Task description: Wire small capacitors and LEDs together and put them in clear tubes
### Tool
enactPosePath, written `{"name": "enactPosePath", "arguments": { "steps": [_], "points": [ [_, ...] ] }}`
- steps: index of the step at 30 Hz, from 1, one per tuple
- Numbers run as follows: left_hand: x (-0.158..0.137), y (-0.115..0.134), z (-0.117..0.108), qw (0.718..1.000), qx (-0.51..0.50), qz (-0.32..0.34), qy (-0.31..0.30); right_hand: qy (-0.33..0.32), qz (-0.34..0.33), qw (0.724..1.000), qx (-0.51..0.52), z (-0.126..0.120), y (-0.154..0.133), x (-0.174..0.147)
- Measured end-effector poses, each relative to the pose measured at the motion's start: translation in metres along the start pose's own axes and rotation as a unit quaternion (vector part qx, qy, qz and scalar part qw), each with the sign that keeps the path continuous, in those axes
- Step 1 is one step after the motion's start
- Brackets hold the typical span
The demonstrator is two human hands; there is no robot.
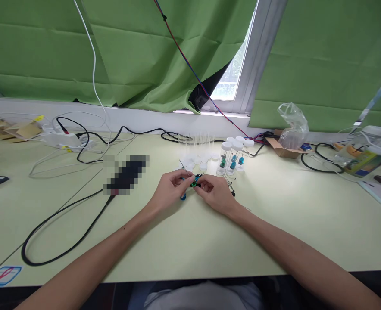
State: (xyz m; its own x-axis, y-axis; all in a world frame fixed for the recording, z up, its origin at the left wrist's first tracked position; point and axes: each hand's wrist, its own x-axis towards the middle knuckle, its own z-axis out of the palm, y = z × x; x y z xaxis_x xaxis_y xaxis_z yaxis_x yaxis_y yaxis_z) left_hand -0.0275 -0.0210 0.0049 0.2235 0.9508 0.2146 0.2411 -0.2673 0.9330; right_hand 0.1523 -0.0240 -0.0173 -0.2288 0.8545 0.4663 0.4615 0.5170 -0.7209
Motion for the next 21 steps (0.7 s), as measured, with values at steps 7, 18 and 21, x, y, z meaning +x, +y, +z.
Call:
{"name": "enactPosePath", "arguments": {
  "steps": [7, 18, 21],
  "points": [
    [-0.0016, 0.0001, 0.0002, 1.0, 0.029, 0.007, -0.003, 0.012, 0.009, 1.0, 0.023, 0.0001, -0.001, 0.0008],
    [-0.0008, 0.002, 0.0004, 1.0, -0.001, -0.003, 0.008, -0.006, 0.099, 0.985, 0.14, 0.0016, 0.0016, 0.001],
    [-0.0008, 0.0041, 0.0002, 1.0, -0.003, -0.006, 0.006, -0.014, 0.115, 0.975, 0.191, 0.0016, 0.0029, 0.0016]
  ]
}}
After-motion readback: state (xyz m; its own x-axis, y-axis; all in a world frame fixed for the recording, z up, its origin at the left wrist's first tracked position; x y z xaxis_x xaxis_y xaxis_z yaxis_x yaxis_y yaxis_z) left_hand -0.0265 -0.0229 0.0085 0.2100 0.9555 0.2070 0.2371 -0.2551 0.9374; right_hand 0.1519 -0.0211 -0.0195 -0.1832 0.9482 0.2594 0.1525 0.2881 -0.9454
